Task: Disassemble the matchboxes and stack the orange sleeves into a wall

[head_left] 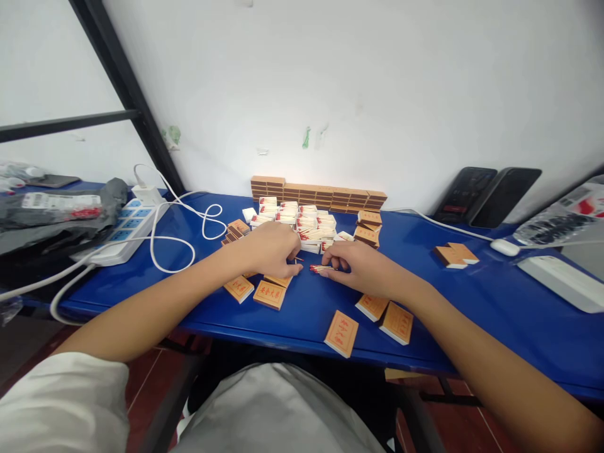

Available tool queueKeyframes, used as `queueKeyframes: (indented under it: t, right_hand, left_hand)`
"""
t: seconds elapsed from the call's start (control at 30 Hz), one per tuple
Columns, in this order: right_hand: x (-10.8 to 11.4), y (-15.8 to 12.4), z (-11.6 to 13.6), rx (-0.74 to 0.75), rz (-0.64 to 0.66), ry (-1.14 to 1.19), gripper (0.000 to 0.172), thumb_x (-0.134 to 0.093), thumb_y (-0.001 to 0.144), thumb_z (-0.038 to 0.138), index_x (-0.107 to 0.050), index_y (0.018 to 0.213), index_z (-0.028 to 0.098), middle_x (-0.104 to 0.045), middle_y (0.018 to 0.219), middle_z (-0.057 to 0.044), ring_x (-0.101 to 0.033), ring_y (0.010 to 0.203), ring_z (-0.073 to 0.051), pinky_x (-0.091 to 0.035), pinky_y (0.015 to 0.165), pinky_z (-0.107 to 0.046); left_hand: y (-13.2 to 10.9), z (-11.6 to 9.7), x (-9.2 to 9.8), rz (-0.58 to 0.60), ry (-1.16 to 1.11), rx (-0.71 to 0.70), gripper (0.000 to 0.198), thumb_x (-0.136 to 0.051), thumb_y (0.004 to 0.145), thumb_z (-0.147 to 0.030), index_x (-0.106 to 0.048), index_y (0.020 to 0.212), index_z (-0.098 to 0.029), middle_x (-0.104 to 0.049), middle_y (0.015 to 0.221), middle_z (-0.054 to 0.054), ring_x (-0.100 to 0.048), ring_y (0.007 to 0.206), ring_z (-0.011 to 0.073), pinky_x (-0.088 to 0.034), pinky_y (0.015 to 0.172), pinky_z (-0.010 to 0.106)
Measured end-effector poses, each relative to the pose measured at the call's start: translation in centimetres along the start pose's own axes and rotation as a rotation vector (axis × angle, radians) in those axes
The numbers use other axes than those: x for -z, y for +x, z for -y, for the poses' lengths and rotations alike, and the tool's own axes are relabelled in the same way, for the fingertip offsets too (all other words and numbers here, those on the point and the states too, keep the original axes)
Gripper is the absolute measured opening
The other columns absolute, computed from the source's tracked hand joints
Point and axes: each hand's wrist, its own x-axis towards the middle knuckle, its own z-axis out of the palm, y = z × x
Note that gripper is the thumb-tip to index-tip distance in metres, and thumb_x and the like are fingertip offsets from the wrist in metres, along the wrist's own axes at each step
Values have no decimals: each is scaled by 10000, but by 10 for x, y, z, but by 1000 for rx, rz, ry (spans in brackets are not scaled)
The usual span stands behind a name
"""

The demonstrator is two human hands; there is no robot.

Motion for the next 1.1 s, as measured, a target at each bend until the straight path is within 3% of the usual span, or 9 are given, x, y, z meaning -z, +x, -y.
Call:
queueKeyframes:
  t: [0.3,0.53,0.63,0.73,1.1]
  right_hand:
    - [5,-2,1,-2,-21,-28,271,-665,974,469,-686,889,213,-664,800,-36,-565,736,-187,-376,656,-306]
    - [6,-2,-3,-5,-48,-43,155,-658,961,346,-693,896,210,-662,807,-40,-564,725,-184,-368,651,-305]
    - [7,-2,-3,-9,-51,-46,156,-655,960,342,-691,888,208,-647,777,-32,-560,714,-183,-362,645,-304]
    - [7,-2,-2,-10,-55,-47,161,-653,961,347,-690,895,205,-641,771,-29,-558,711,-180,-365,649,-301]
    - [6,-1,-3,13,-70,-31,154,-653,958,340,-684,878,213,-643,759,-23,-557,692,-174,-366,639,-299]
  left_hand:
    - [1,-2,-2,-3,-112,-36,147,-652,781,-235,-737,672,-187,-728,690,61,-638,687,227,-410,644,335]
    - [0,2,1,13,-269,-117,168,-654,719,-139,-802,759,-208,-749,738,29,-637,703,203,-454,724,325]
    - [-1,3,-1,3,-268,-101,80,-719,763,-223,-793,738,-205,-732,718,30,-632,712,202,-453,744,326]
    - [0,3,-2,13,-258,-52,163,-773,784,-338,-767,700,-199,-730,736,39,-633,720,203,-444,737,325]
    - [-2,-5,1,42,-201,-3,184,-749,781,-324,-725,656,-191,-733,725,48,-662,773,243,-453,759,358]
